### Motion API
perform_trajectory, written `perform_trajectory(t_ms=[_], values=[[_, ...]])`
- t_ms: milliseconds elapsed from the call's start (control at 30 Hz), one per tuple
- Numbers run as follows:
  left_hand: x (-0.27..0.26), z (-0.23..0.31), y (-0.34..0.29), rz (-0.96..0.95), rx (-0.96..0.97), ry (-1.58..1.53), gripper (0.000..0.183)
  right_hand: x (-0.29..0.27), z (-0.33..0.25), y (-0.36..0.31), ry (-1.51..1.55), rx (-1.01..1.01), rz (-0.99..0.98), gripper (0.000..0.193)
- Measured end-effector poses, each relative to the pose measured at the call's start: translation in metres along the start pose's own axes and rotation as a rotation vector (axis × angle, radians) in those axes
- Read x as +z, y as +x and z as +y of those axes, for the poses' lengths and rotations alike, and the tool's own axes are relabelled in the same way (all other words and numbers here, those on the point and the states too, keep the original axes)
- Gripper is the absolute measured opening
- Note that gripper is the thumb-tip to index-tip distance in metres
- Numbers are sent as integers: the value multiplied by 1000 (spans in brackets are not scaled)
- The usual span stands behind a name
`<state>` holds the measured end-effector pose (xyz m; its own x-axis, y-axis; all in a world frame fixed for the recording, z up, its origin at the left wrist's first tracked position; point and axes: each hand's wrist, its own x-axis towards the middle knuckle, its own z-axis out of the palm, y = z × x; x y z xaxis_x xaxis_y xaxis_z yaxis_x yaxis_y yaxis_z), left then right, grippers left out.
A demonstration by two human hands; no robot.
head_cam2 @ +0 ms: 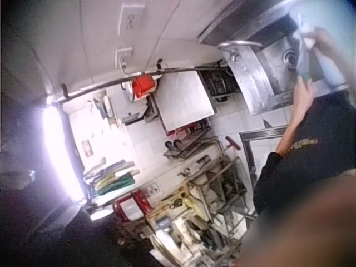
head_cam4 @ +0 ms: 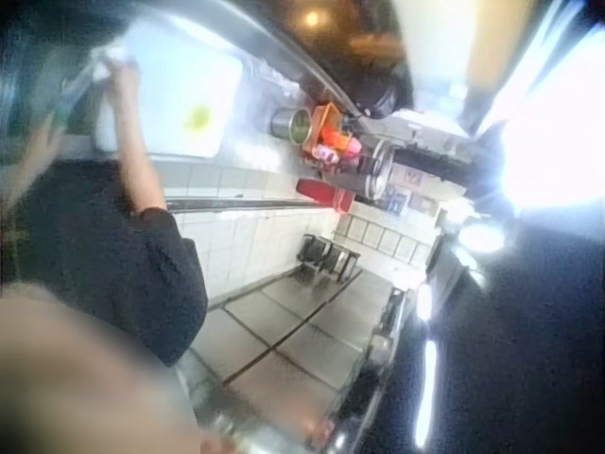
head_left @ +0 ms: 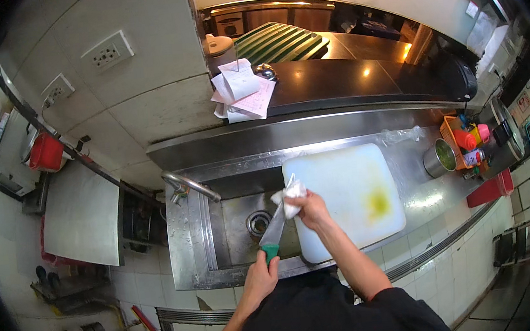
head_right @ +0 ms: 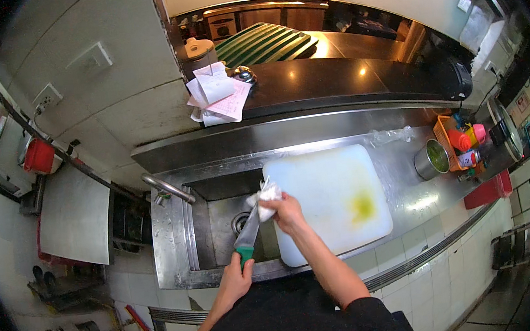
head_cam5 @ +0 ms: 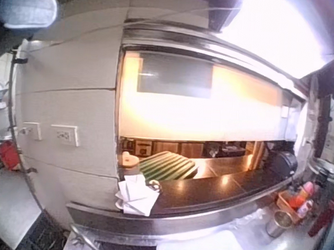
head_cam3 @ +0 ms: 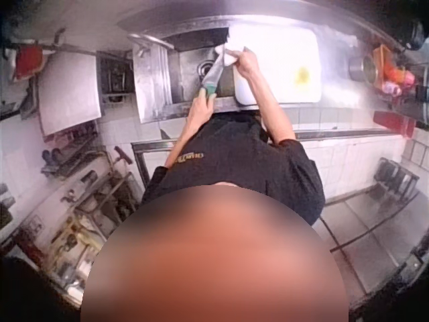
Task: The person slices green onions on a white cutting board using a knife, then transfers the chopped pieces into a metal bowl. The person also wipes the cutting board with a paper towel.
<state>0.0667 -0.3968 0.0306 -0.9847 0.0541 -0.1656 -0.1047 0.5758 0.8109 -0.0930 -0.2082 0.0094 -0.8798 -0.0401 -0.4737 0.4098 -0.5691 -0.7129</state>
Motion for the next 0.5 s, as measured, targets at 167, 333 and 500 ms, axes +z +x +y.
perform_trajectory(t_ms=[167,333,500], values=[[-10,-29,-28,35,-27,-122,25,-71,-80,37,-515,-792,290,16],[-26,-49,-36,41,-55,-190,21,-205,-116,1,-1062,-794,755,34],[-23,-16,-12,-57,-54,-331,20,-102,28,-7,-1520,-732,309,61]])
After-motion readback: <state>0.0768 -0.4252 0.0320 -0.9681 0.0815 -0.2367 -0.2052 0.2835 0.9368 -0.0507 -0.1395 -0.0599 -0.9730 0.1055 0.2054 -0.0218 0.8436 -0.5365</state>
